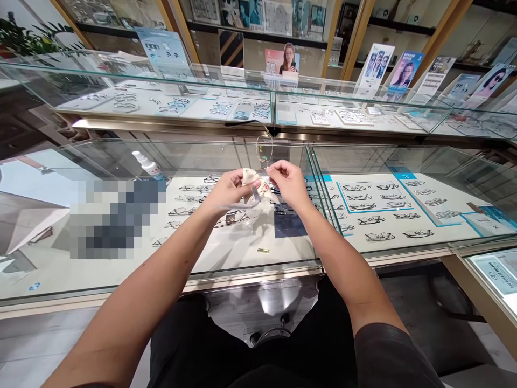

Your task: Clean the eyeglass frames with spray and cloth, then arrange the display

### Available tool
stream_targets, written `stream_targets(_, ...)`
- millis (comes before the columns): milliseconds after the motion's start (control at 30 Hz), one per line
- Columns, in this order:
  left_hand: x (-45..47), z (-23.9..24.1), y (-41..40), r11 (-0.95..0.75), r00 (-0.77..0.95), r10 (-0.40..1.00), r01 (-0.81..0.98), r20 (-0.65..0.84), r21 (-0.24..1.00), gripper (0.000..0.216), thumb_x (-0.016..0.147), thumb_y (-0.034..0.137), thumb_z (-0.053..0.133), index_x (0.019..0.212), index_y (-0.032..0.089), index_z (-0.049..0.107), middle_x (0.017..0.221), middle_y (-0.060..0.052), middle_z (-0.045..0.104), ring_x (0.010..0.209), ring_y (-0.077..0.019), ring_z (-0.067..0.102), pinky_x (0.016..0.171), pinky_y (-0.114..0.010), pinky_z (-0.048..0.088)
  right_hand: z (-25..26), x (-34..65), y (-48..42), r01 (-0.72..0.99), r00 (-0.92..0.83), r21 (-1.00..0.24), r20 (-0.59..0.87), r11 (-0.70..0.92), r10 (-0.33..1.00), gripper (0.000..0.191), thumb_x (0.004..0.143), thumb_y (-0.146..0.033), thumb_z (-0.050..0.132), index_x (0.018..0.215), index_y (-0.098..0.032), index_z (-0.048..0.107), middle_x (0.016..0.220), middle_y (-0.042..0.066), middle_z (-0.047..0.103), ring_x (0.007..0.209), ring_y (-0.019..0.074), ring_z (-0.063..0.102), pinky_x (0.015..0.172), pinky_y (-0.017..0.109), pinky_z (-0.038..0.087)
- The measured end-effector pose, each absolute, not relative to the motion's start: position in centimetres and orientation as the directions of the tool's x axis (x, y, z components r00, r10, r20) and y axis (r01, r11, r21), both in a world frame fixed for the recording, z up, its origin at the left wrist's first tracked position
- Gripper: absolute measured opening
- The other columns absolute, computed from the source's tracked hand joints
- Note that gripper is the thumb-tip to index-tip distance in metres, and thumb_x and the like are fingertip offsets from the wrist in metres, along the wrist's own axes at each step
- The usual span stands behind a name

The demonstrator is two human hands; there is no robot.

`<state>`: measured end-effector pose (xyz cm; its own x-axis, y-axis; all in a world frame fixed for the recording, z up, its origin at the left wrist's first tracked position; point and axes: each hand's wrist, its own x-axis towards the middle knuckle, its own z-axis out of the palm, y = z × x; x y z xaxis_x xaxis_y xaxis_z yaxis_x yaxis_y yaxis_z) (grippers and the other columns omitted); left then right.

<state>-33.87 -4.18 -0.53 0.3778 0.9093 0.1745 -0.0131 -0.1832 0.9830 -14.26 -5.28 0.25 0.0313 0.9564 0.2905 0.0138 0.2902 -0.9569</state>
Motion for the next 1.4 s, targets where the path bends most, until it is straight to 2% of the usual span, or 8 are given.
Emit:
stream_targets(133, -33.7, -0.6, -4.1, -0.147, 0.401, 0.902, -0.065, 0.161, 0.987, 0.032, 0.074, 0.038, 0.092, 0.087, 0.018, 0.07, 0.07, 0.003, 0.06, 0.059, -0.009, 0.046, 0.059, -0.024, 0.036, 0.3, -14.3, -5.3, 0.006, 0.027, -0.963, 0.27, 0.269, 0.963, 0.036, 0.08, -0.058, 0.084, 0.081, -0.024, 0.07, 0.068, -0.001, 0.064, 0.063, 0.0153, 0.052, 0.06, 0.032, 0.044)
stream_targets(333, -33.5, -0.9, -3.5, -0.115, 0.236, 0.961, -0.136, 0.145, 0.984, 0.046, 0.064, 0.045, 0.099, 0.089, 0.015, 0.074, 0.075, -0.001, 0.07, 0.063, -0.0119, 0.055, 0.062, -0.026, 0.042, 0.1, -14.4, -5.5, 0.023, -0.042, -0.974, 0.223, 0.224, 0.974, 0.054, 0.073, -0.073, 0.088, 0.081, -0.023, 0.071, 0.07, 0.001, 0.067, 0.062, 0.0151, 0.053, 0.055, 0.03, 0.04)
stream_targets(467, -33.4, -0.9, -3.6, -0.134, 0.169, 0.973, -0.143, 0.157, 0.981, 0.045, 0.064, 0.046, 0.1, 0.088, 0.016, 0.076, 0.074, -0.001, 0.069, 0.063, -0.0105, 0.054, 0.061, -0.025, 0.042, -0.4, -14.2, -5.4, 0.087, -0.126, -0.963, 0.242, 0.253, 0.962, 0.052, 0.077, -0.073, 0.085, 0.077, -0.023, 0.07, 0.066, -0.001, 0.064, 0.061, 0.0146, 0.05, 0.057, 0.03, 0.039)
stream_targets(667, -33.4, -0.5, -3.9, -0.105, 0.207, 0.969, -0.136, 0.132, 0.985, 0.048, 0.064, 0.047, 0.099, 0.09, 0.015, 0.075, 0.077, -0.001, 0.07, 0.065, -0.0116, 0.057, 0.06, -0.024, 0.044, -0.6, -13.8, -5.3, 0.173, -0.185, -0.941, 0.26, 0.292, 0.948, 0.046, 0.088, -0.067, 0.077, 0.079, -0.023, 0.067, 0.066, -0.002, 0.061, 0.062, 0.0148, 0.05, 0.06, 0.03, 0.039)
stream_targets(867, -33.8, 0.1, -4.0, -0.114, 0.279, 0.952, -0.071, 0.13, 0.991, 0.047, 0.064, 0.044, 0.098, 0.092, 0.016, 0.073, 0.083, -0.002, 0.073, 0.071, -0.0143, 0.062, 0.067, -0.026, 0.048, -0.5, -14.0, -5.5, 0.215, -0.147, -0.929, 0.273, 0.3, 0.951, 0.041, 0.092, -0.062, 0.073, 0.081, -0.024, 0.062, 0.068, -0.003, 0.058, 0.062, 0.0147, 0.048, 0.06, 0.03, 0.036)
stream_targets(1000, -34.2, -0.4, -3.6, -0.139, 0.306, 0.939, -0.083, 0.158, 0.987, 0.044, 0.064, 0.04, 0.098, 0.09, 0.016, 0.073, 0.081, -0.002, 0.071, 0.07, -0.0135, 0.059, 0.066, -0.026, 0.046, -0.5, -14.2, -5.5, 0.209, -0.169, -0.931, 0.266, 0.298, 0.949, 0.037, 0.093, -0.058, 0.071, 0.081, -0.025, 0.061, 0.068, -0.003, 0.059, 0.064, 0.015, 0.048, 0.061, 0.03, 0.038)
stream_targets(1133, -34.4, -0.9, -3.3, -0.168, 0.292, 0.943, 0.005, 0.16, 0.986, 0.04, 0.064, 0.041, 0.097, 0.084, 0.016, 0.073, 0.08, -0.002, 0.069, 0.069, -0.0135, 0.057, 0.063, -0.025, 0.045, -0.6, -14.3, -5.5, 0.204, -0.145, -0.936, 0.26, 0.286, 0.955, 0.034, 0.093, -0.054, 0.071, 0.08, -0.024, 0.062, 0.073, -0.002, 0.063, 0.069, 0.0158, 0.053, 0.063, 0.03, 0.04)
stream_targets(1400, -33.9, -0.1, -4.4, -0.219, 0.376, 0.91, 0.078, 0.175, 0.973, 0.037, 0.072, 0.044, 0.09, 0.085, 0.017, 0.069, 0.073, 0.001, 0.063, 0.064, -0.0117, 0.05, 0.061, -0.024, 0.04, -0.4, -14.4, -5.5, 0.119, -0.025, -0.939, 0.323, 0.323, 0.946, 0.047, 0.089, -0.069, 0.077, 0.086, -0.024, 0.065, 0.072, -0.001, 0.061, 0.063, 0.0143, 0.052, 0.058, 0.03, 0.041)
